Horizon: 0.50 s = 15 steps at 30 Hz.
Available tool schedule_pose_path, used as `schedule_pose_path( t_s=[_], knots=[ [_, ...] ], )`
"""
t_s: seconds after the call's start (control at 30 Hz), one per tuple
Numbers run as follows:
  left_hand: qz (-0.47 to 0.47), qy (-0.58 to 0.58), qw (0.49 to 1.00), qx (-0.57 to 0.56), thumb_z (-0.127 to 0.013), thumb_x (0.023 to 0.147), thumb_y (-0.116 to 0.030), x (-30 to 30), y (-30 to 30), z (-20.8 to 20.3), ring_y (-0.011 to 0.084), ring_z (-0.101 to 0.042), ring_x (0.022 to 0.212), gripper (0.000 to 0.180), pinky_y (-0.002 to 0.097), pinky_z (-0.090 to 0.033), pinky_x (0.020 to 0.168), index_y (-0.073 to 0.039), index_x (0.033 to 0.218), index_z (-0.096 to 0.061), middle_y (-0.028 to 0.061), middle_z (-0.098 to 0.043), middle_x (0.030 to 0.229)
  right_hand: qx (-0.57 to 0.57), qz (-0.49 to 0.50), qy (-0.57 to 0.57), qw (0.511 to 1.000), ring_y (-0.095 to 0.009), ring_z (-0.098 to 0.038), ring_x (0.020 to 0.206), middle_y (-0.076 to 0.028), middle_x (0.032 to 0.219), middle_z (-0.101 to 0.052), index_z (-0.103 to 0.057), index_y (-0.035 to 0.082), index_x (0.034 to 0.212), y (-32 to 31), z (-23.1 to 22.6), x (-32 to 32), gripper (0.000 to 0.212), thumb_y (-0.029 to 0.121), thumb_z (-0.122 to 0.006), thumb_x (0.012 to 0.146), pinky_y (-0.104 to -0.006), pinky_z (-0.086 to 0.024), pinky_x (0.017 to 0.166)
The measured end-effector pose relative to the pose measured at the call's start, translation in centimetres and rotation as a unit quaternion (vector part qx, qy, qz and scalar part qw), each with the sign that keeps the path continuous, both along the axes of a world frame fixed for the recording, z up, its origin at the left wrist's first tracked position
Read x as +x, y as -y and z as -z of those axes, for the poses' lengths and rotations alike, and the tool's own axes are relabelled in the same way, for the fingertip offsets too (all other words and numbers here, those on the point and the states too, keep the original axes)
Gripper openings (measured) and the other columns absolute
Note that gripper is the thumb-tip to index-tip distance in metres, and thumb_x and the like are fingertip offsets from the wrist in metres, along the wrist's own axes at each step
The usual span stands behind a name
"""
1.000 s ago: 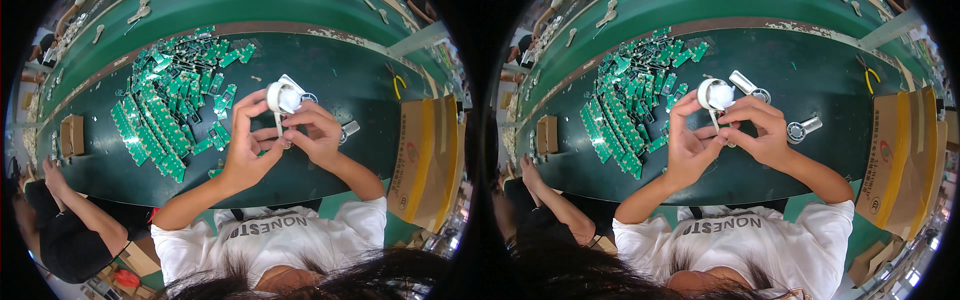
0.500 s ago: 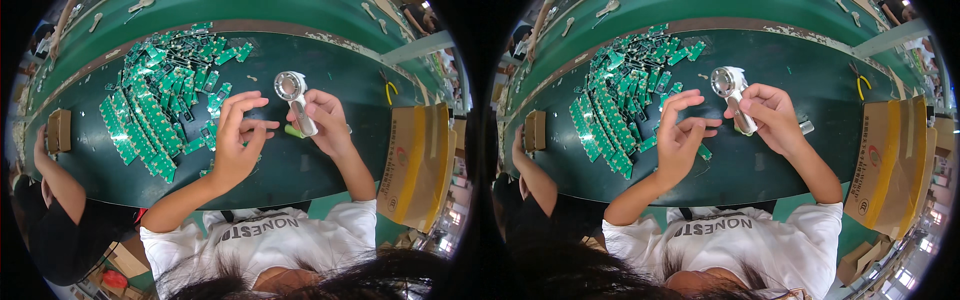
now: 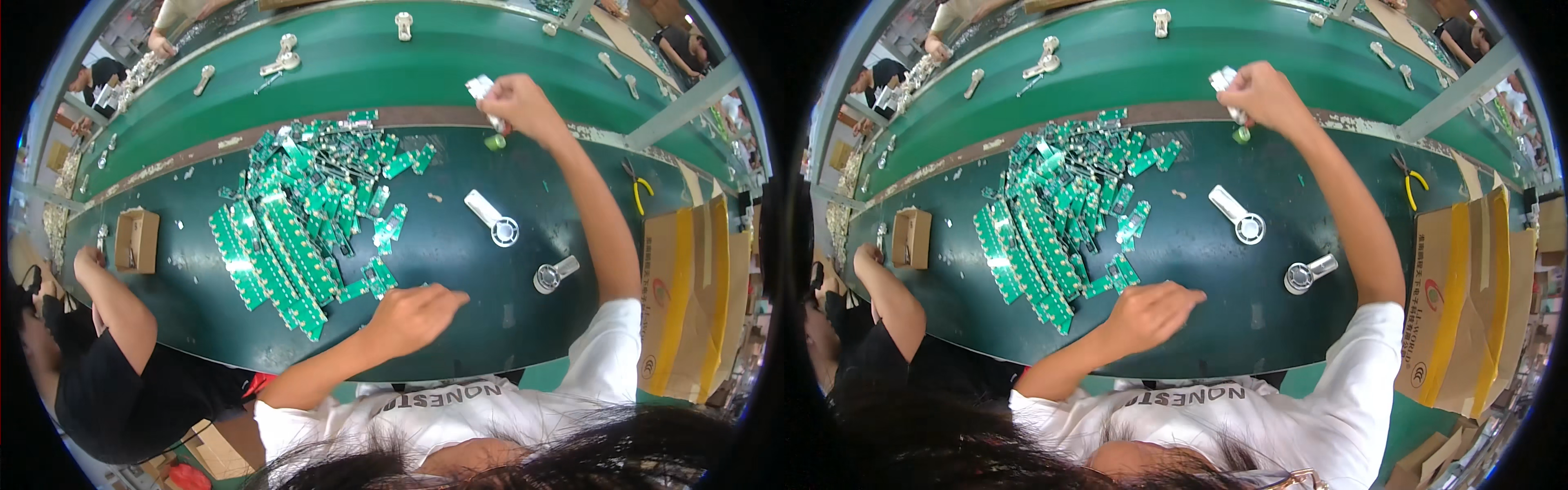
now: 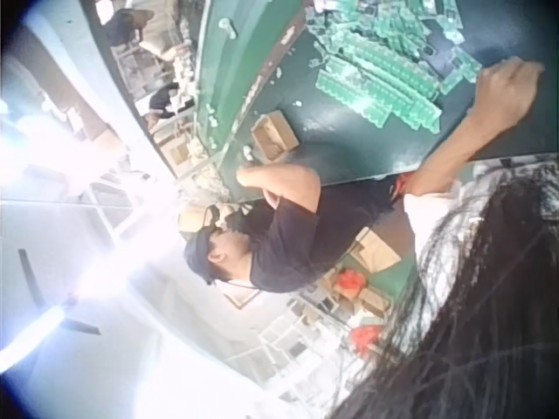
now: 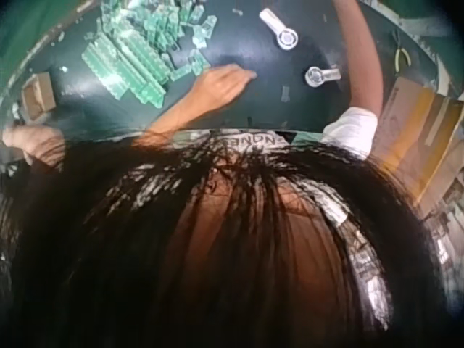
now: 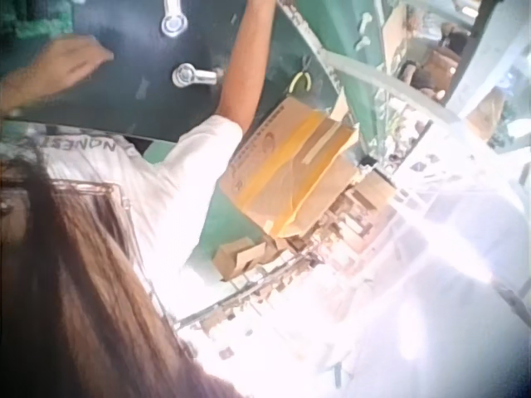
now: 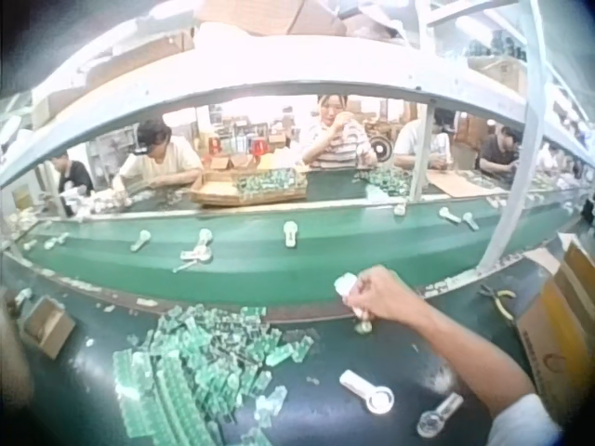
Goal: Manually assemble small electronic components and PCB boards into plastic housing parts on a production floor.
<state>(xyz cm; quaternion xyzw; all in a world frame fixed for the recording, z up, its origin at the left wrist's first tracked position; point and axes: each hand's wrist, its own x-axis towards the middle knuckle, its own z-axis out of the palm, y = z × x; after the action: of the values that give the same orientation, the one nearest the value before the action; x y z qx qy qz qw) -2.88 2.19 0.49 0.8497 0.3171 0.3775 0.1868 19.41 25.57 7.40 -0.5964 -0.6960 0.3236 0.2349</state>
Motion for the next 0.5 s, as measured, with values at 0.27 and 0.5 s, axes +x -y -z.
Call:
schedule_pose_path(
  t_s=[0.27,0.5],
  knots=[
    [-0.008,-0.075,0.997,0.032,-0.061,0.070,-0.009,-1.1,-0.7,0.0,0.0141,-0.058,0.059,0.027,0.0279,-0.047,0.047,-0.008,0.097,-0.065,0.0015,-0.057,0.075,0.201,0.088,0.321,0.921,-0.040,-0.064,0.090,-0.021,0.106,-0.064,-0.061,0.006,0.095,-17.2,5.9,-0.9,0.028,0.027,-0.063,0.077,-0.0479,-0.053,0.075],
    [-0.052,-0.085,0.991,0.085,-0.063,0.067,-0.011,-1.8,-1.4,-0.7,0.0148,-0.058,0.062,0.035,0.0258,-0.048,0.050,-0.005,0.101,-0.065,0.0026,-0.060,0.083,0.288,0.203,0.281,0.893,-0.036,-0.051,0.116,-0.018,0.122,-0.055,-0.054,0.010,0.119,-20.5,8.6,-1.5,0.047,0.047,-0.052,0.089,-0.0489,-0.043,0.093]
  ],
)
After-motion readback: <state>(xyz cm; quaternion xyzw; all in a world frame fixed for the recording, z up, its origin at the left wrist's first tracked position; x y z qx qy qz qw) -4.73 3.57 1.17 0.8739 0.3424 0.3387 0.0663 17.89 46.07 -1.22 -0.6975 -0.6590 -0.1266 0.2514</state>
